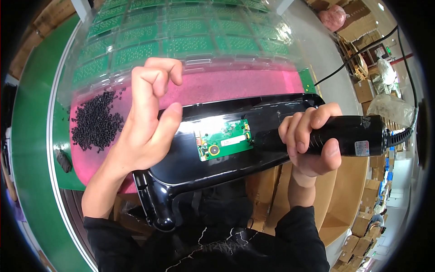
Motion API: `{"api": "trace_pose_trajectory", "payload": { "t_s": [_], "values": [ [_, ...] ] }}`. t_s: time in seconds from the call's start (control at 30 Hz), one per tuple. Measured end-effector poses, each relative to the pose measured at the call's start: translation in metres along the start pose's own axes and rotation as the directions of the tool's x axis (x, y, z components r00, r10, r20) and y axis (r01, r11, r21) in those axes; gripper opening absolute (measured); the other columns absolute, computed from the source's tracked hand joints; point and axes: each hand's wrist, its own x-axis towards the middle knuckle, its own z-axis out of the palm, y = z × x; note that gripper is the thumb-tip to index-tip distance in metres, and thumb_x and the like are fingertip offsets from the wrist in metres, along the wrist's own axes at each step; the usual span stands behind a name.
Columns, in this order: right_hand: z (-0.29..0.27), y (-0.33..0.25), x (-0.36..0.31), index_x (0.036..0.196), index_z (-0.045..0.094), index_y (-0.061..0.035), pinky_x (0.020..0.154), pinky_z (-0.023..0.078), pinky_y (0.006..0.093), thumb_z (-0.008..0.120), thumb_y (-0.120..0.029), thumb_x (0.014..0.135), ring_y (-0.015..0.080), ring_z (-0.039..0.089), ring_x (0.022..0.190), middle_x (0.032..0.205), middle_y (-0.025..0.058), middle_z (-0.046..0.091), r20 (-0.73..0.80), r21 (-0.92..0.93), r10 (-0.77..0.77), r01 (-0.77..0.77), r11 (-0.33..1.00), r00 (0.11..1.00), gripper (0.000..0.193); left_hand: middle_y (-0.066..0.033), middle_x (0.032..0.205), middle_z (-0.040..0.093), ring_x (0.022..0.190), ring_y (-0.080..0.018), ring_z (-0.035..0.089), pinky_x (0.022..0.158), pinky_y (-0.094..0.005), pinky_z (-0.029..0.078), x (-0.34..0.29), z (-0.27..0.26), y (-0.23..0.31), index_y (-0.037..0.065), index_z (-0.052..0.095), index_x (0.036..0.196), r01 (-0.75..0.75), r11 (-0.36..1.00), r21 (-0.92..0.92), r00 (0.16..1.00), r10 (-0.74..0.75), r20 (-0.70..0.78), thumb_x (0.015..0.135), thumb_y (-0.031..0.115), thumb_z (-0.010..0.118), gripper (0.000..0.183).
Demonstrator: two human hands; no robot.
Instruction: Installing a printed circuit board into a plastic housing and securing it with screws using an electric screwdriver, including opening boxes of components with a utility knife.
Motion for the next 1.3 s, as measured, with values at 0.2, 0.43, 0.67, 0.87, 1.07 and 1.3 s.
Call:
{"api": "trace_pose_trajectory", "payload": {
  "t_s": [0.2, 0.43, 0.67, 0.87, 1.07, 1.3],
  "values": [
    [0.008, 0.0, 0.0, 0.091, 0.042, -0.0089, 0.045, 0.036, 0.0255, 0.063, -0.041, 0.084, 0.0096, 0.042, 0.04, 0.057, -0.0015, 0.047, 0.04, -0.022, 0.032, -0.031, 0.999, 0.999, 0.039, -0.0119, 0.097, 0.052, 0.091, -0.0238, 0.049, 0.087, -0.0343, 0.039, 0.007, 0.0, 0.004, 0.002, 0.042, 0.101, -0.009, 0.965, 0.261, 1.0, 0.003, 0.021, 0.079, -0.006, 0.053, 0.026],
    [0.018, 0.004, 0.004, 0.095, 0.045, -0.0076, 0.046, 0.035, 0.0244, 0.065, -0.044, 0.082, 0.0094, 0.041, 0.04, 0.057, -0.0019, 0.046, 0.01, -0.042, 0.077, -0.077, 0.996, 0.997, 0.043, -0.0104, 0.09, 0.058, 0.085, -0.0229, 0.057, 0.078, -0.0327, 0.045, 0.003, -0.004, -0.002, -0.001, 0.052, 0.099, 0.127, 0.928, 0.35, 0.987, -0.155, 0.052, 0.083, 0.001, 0.057, 0.017],
    [0.039, 0.0, 0.003, 0.096, 0.044, -0.0105, 0.046, 0.041, 0.0246, 0.062, -0.043, 0.087, 0.0098, 0.049, 0.044, 0.06, -0.0024, 0.052, 0.154, 0.264, -0.076, 0.033, 0.964, 0.985, 0.039, -0.0139, 0.095, 0.062, 0.089, -0.0311, 0.061, 0.08, -0.0387, 0.05, 0.0, 0.0, -0.008, 0.0, 0.057, 0.101, 0.101, 0.873, 0.477, 0.952, -0.224, 0.209, 0.085, 0.01, 0.061, 0.018],
    [0.055, 0.009, -0.001, 0.097, 0.044, -0.0096, 0.049, 0.042, 0.0287, 0.065, -0.044, 0.084, 0.0123, 0.048, 0.046, 0.061, -0.0004, 0.052, 0.155, 0.151, 0.125, -0.148, 0.977, 0.98, 0.043, -0.0156, 0.098, 0.062, 0.094, -0.0356, 0.06, 0.081, -0.0415, 0.049, -0.001, -0.004, -0.01, 0.0, 0.057, 0.101, 0.091, 0.876, 0.474, 0.947, -0.223, 0.23, 0.085, 0.012, 0.061, 0.021],
    [0.054, 0.016, 0.001, 0.095, 0.044, -0.0103, 0.048, 0.043, 0.0271, 0.07, -0.041, 0.083, 0.012, 0.051, 0.047, 0.061, -0.0014, 0.054, 0.299, 0.16, 0.067, -0.119, 0.98, 0.952, 0.042, -0.016, 0.097, 0.061, 0.094, -0.0361, 0.06, 0.081, -0.0428, 0.049, -0.004, -0.006, -0.007, 0.0, 0.057, 0.101, 0.086, 0.854, 0.513, 0.938, -0.243, 0.248, 0.086, 0.014, 0.06, 0.02],
    [0.06, 0.013, 0.002, 0.092, 0.044, -0.0103, 0.043, 0.043, 0.0254, 0.07, -0.043, 0.082, 0.0104, 0.049, 0.042, 0.057, -0.0028, 0.052, 0.209, 0.162, 0.044, -0.079, 0.984, 0.977, 0.043, -0.0159, 0.096, 0.061, 0.095, -0.0359, 0.06, 0.081, -0.0433, 0.049, -0.002, -0.004, -0.011, 0.001, 0.057, 0.1, 0.068, 0.863, 0.501, 0.939, -0.224, 0.259, 0.087, 0.015, 0.059, 0.02]
  ]
}}
